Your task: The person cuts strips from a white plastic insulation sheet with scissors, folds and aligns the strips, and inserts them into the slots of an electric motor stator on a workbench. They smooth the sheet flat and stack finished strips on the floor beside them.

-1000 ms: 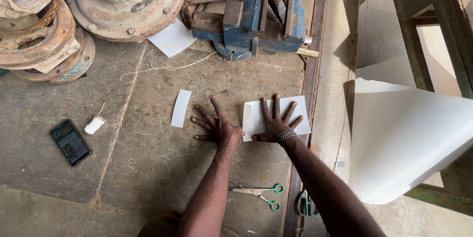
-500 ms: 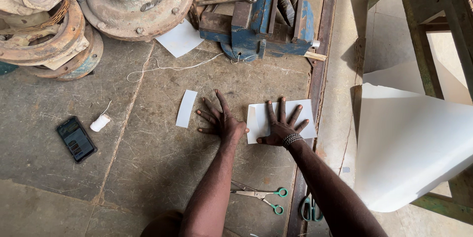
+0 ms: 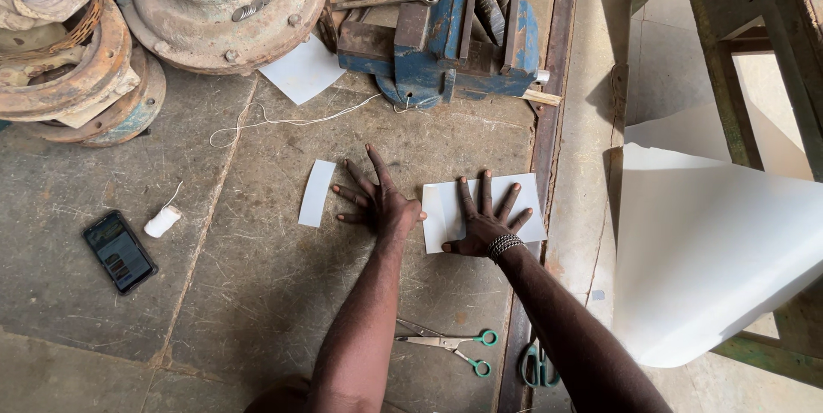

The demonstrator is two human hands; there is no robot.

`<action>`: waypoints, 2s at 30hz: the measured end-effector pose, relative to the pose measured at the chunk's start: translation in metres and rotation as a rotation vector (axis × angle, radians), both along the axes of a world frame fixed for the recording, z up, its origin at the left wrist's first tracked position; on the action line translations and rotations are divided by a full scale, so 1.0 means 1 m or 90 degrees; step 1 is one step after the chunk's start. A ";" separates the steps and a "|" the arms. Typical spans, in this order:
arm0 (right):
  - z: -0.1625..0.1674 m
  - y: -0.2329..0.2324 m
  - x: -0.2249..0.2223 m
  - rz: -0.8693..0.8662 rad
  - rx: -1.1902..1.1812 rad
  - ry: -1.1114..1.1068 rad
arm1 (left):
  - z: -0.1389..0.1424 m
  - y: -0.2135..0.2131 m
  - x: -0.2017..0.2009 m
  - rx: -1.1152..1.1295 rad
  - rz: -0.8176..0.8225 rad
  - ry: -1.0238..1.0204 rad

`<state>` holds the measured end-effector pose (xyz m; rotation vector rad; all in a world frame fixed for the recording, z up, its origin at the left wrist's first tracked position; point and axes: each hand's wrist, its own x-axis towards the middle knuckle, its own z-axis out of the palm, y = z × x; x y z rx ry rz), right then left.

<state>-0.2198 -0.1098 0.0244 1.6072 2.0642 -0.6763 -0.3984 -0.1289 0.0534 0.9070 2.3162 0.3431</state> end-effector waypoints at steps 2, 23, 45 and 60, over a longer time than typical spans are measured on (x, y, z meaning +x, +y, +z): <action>0.000 0.000 -0.001 -0.001 -0.010 0.001 | 0.000 0.003 -0.001 0.016 -0.004 0.000; 0.013 -0.006 -0.007 -0.008 -0.011 -0.036 | -0.001 0.014 -0.002 0.003 0.006 -0.011; 0.012 -0.001 -0.009 0.011 -0.027 -0.044 | -0.005 0.031 -0.008 0.023 0.056 -0.007; 0.013 0.002 -0.007 -0.001 -0.044 -0.026 | 0.010 0.060 -0.015 -0.009 0.034 -0.042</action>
